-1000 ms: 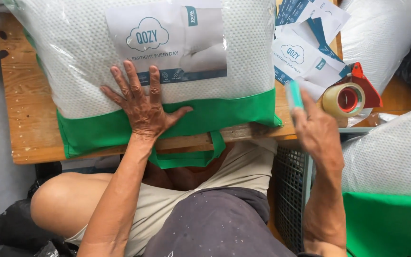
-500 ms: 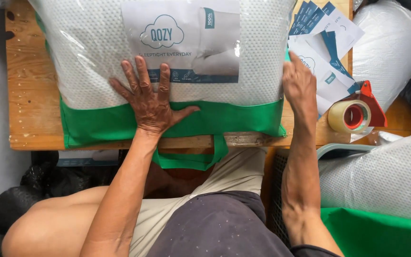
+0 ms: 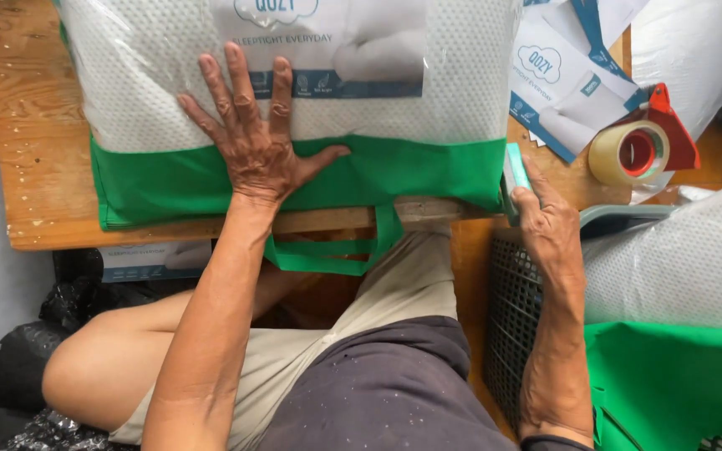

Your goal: The person uses a small blue brush to wipe the surface of a packaged pillow, focusing on the green fabric band and the plastic-wrapped top. They flip the pillow over and continue brushing the green fabric on the other side.

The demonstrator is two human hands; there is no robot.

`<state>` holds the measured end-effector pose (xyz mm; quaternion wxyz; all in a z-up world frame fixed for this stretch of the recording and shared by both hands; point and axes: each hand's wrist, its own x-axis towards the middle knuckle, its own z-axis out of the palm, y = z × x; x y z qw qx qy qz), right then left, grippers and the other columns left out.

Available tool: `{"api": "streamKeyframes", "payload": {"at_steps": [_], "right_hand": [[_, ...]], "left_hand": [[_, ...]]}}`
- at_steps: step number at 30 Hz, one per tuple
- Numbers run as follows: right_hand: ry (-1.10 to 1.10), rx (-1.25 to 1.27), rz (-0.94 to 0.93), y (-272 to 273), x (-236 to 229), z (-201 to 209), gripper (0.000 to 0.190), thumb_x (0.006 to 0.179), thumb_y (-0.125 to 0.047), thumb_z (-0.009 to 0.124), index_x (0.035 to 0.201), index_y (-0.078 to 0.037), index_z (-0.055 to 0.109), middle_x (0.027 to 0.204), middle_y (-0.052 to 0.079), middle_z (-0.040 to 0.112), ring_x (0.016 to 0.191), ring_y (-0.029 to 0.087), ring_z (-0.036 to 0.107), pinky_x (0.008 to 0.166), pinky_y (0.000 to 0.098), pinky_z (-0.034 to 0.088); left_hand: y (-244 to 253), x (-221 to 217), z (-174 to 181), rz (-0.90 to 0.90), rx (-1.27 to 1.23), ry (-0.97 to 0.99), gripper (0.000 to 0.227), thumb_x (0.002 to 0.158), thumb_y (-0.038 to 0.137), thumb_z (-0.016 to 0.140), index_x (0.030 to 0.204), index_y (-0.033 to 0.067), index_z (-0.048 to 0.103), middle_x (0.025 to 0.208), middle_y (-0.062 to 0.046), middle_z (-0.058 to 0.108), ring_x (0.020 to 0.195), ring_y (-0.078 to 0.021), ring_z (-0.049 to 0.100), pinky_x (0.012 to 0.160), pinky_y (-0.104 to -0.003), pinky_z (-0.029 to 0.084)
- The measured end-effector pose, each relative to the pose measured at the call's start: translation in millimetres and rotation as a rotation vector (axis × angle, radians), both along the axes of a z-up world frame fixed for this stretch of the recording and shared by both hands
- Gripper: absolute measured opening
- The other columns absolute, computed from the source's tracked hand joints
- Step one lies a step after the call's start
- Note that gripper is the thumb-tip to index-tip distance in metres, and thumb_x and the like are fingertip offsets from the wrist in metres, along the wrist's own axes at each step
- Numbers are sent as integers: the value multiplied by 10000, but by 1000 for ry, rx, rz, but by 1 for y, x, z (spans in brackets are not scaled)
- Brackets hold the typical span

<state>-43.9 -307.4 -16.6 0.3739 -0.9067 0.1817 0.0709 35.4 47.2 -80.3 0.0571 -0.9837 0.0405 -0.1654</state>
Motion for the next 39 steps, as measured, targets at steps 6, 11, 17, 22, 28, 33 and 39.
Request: {"api": "streamKeyframes", "payload": {"at_steps": [6, 11, 17, 22, 28, 33, 39], "right_hand": [[-248, 81, -131, 14, 2, -57, 543, 1018, -369, 485, 1544, -259, 404, 1463, 48, 590, 1258, 188, 564, 1038, 313, 420], [-414, -8, -157, 36, 11, -98, 599, 1084, -438, 491, 1605, -283, 240, 1610, 71, 491, 600, 179, 478, 626, 367, 456], [-432, 101, -181, 27, 18, -106, 623, 1086, -424, 524, 1609, -255, 229, 1657, 126, 362, 1510, 303, 407, 1151, 362, 396], [-499, -149, -401, 63, 9, -83, 745, 1008, -586, 554, 1604, -387, 153, 1631, 54, 488, 1008, 407, 761, 736, 488, 550], [-956, -256, 305, 159, 11, -94, 861, 1008, -343, 772, 1641, -100, 242, 895, 67, 577, 784, 271, 538, 769, 432, 477], [-931, -544, 379, 141, 30, -88, 847, 997, -398, 792, 1636, -159, 291, 878, 59, 495, 752, 293, 503, 666, 456, 417], [-662, -514, 2, 18, 52, -53, 830, 1005, -386, 719, 1647, -234, 215, 1171, 183, 639, 934, 365, 635, 819, 472, 535]], "left_hand": [[-11, -5, 40, 97, 75, 266, 1281, 997, 1334, 380, 1697, 296, 111, 1662, -238, 46, 1521, -538, 48, 1167, -786, 66], [-14, -8, 41, 66, 2, 203, 1315, 1042, 1285, 597, 1722, 267, 117, 1667, -242, 14, 1526, -542, 27, 1168, -819, 98], [-14, -3, 28, 53, -22, 139, 1328, 1015, 1291, 616, 1731, 284, 130, 1679, -224, -3, 1539, -528, 2, 1186, -813, 101], [-15, 0, 24, 94, 24, 130, 1342, 933, 1344, 439, 1712, 291, 148, 1683, -209, 45, 1532, -517, 20, 1190, -790, 81], [-10, 1, 22, 12, -104, -76, 1051, 918, 1036, 262, 1684, 317, 262, 1694, -135, 121, 1568, -431, 80, 1227, -766, 107], [4, 12, 23, -86, -96, -265, 938, 964, 922, 206, 1623, 285, 404, 1632, -139, 323, 1505, -418, 321, 1153, -722, 239], [1, 7, 23, -97, -142, -267, 930, 963, 945, 314, 1624, 297, 399, 1648, -139, 300, 1522, -430, 290, 1171, -736, 198]]}}
